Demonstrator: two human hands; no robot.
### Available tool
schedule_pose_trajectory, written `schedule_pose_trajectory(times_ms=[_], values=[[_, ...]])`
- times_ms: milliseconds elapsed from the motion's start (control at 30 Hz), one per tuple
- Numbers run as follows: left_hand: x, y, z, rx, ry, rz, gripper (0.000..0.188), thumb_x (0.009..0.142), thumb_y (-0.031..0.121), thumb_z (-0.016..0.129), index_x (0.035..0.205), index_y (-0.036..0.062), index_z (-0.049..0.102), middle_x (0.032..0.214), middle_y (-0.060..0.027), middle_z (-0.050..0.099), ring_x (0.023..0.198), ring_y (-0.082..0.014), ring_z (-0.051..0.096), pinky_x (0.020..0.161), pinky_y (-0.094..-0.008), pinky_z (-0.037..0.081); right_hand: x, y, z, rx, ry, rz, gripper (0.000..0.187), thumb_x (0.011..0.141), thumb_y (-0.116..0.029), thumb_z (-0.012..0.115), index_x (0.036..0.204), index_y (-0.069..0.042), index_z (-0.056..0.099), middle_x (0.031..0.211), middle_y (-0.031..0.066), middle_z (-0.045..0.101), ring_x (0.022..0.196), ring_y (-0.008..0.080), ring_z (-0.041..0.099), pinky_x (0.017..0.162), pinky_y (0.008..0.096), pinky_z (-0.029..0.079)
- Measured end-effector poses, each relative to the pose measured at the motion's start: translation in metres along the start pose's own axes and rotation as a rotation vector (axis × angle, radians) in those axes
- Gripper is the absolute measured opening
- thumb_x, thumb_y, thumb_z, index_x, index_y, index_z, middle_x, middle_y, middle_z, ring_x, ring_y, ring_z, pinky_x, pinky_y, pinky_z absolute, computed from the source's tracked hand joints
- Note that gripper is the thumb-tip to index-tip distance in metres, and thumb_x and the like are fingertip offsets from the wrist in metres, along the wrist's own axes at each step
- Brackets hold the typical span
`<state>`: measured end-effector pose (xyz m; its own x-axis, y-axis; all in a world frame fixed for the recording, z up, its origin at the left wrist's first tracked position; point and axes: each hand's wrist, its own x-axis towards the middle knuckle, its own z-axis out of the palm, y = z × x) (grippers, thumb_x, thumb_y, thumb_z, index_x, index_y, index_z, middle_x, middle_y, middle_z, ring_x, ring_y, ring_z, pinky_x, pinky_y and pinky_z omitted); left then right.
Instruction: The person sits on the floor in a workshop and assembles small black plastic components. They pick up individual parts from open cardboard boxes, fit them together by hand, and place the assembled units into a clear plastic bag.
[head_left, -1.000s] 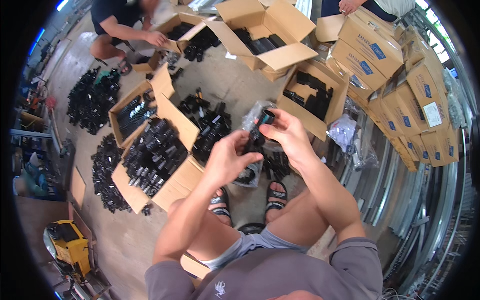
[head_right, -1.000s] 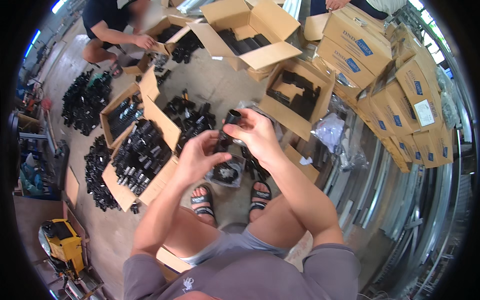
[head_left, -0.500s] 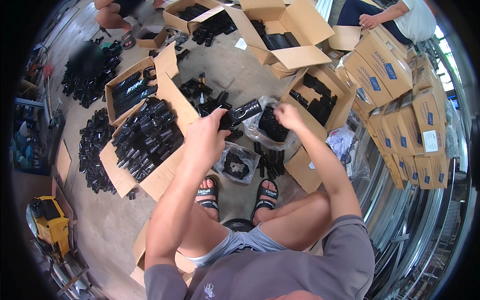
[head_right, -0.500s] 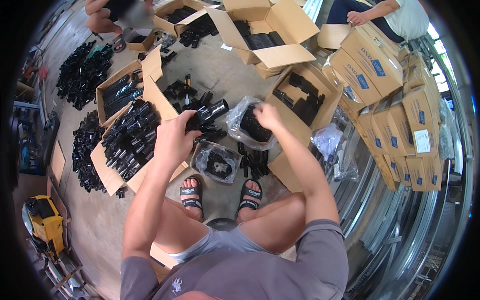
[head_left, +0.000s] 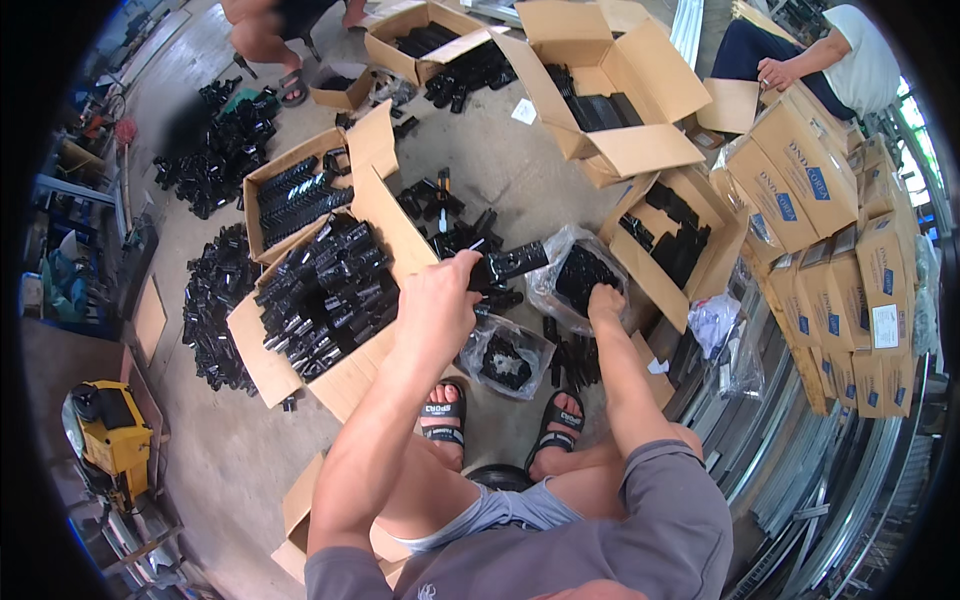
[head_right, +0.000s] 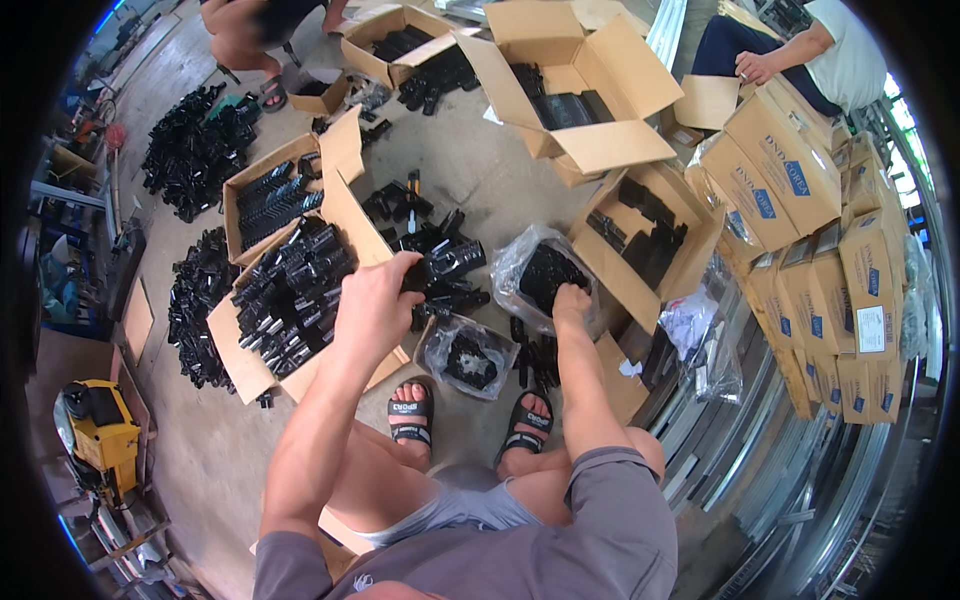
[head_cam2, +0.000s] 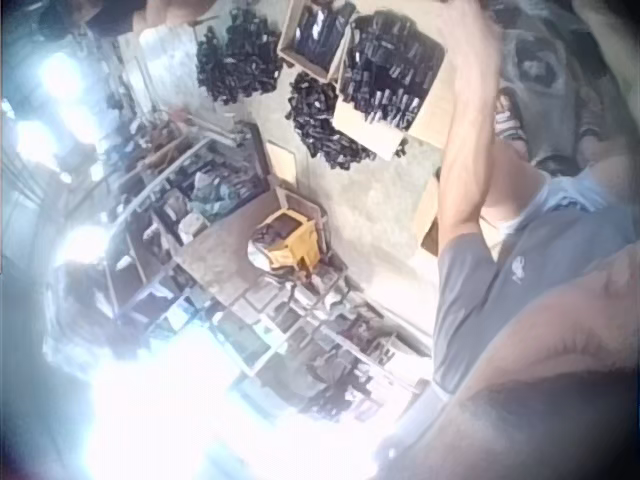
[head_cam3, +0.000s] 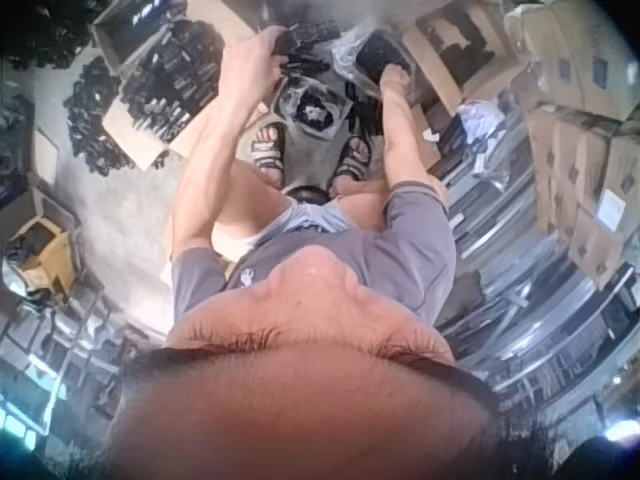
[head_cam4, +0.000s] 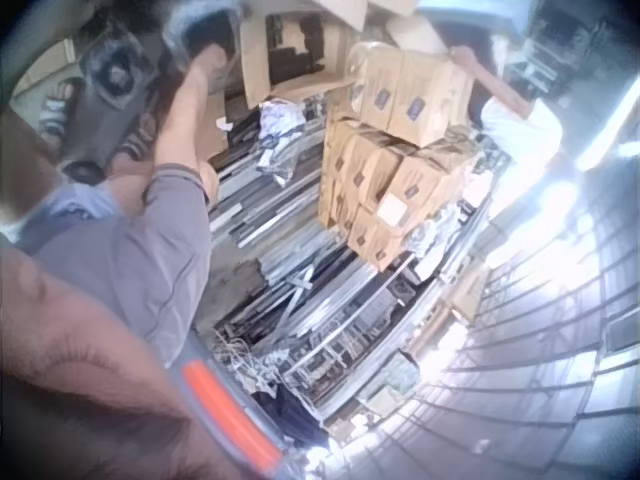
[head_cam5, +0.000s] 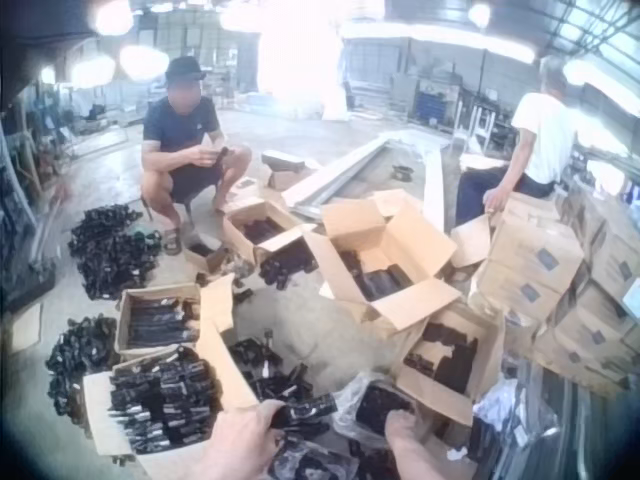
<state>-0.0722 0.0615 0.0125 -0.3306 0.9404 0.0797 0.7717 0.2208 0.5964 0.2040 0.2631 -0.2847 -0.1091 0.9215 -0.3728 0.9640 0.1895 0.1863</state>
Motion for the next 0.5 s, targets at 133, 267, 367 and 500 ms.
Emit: schedule_pose_trajectory(times_ms=[133, 267, 367, 500], values=[[0.001, 0.004, -0.003, -0.007, -0.078, -0.008, 0.052, 0.073, 0.004, 0.075, 0.122, 0.0097, 0.060, 0.092, -0.0197, 0.071, 0.087, -0.0391, 0.068, 0.078, -0.0464, 0.054, -0.003, 0.009, 0.003, -0.089, 0.022, -0.123, 0.023, 0.096, -0.012, 0.054, 0.104, -0.009, 0.075, 0.114, 0.0133, 0.072, 0.106, 0.0299, 0.070, 0.087, 0.0409, 0.058], [0.005, 0.012, 0.000, -0.026, -0.103, 0.027, 0.072, 0.070, 0.002, 0.077, 0.135, 0.0164, 0.049, 0.100, -0.0183, 0.071, 0.090, -0.0419, 0.067, 0.079, -0.0486, 0.053, 0.006, 0.011, 0.022, -0.095, 0.046, -0.138, 0.023, 0.096, -0.014, 0.054, 0.106, -0.012, 0.075, 0.119, 0.0109, 0.071, 0.110, 0.0292, 0.068, 0.091, 0.0427, 0.055], [-0.001, 0.014, -0.007, -0.034, -0.080, 0.039, 0.073, 0.070, 0.004, 0.078, 0.136, 0.0165, 0.050, 0.103, -0.0186, 0.072, 0.094, -0.0405, 0.068, 0.083, -0.0468, 0.054, 0.009, 0.000, 0.008, -0.088, -0.022, -0.155, 0.026, 0.096, -0.015, 0.053, 0.110, -0.011, 0.075, 0.117, 0.0109, 0.072, 0.111, 0.0297, 0.068, 0.094, 0.0431, 0.053], [0.000, 0.015, -0.009, 0.027, -0.053, 0.066, 0.070, 0.072, 0.003, 0.078, 0.134, 0.0189, 0.052, 0.099, -0.0175, 0.073, 0.091, -0.0391, 0.069, 0.080, -0.0479, 0.054, 0.013, 0.002, 0.010, 0.020, 0.014, -0.188, 0.027, 0.095, -0.013, 0.052, 0.112, -0.008, 0.073, 0.113, 0.0135, 0.073, 0.110, 0.0305, 0.069, 0.091, 0.0440, 0.055]])
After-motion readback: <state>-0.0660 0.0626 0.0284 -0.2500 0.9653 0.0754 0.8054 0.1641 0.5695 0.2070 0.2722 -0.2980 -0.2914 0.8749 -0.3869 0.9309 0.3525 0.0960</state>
